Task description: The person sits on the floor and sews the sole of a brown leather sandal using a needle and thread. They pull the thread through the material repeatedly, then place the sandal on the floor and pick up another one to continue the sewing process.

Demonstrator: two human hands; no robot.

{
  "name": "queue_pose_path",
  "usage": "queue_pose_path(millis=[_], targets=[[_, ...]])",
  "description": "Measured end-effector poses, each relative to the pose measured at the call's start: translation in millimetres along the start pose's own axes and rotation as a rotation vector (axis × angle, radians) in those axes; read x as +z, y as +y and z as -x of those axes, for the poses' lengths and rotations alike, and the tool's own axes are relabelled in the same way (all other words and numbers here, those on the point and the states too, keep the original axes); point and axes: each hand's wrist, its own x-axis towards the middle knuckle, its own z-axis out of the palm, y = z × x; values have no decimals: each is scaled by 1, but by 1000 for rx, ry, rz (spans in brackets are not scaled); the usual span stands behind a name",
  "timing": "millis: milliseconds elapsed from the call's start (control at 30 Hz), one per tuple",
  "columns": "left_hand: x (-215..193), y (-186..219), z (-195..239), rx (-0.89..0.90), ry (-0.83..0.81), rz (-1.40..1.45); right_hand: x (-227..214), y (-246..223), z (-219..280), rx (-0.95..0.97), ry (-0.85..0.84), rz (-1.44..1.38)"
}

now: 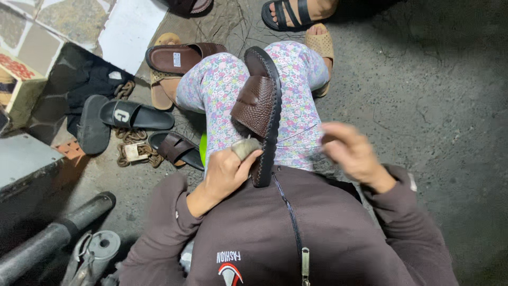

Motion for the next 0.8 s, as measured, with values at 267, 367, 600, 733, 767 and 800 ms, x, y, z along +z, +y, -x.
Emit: queue_pose_path(millis=[267,367,600,733,767,800], targets=[[-32,-26,3,152,113,-418,36,-39,-16,-145,-358,57],[-35,-8,-2,210,15,-530,36,-36,-13,-141,-383,173],[-7,30,-5,-13,-125,-370,45,-19,-4,-112,-388,185],[1,28,-6,-318,-254,-284,49,-14,-5,-109,-411,143],[3,21,-4,-321,-257,-288,49,-19,-8,-108,-410,136],[3,14,-2,-318,-211,-221,50,-24,-11,-113,-411,110]])
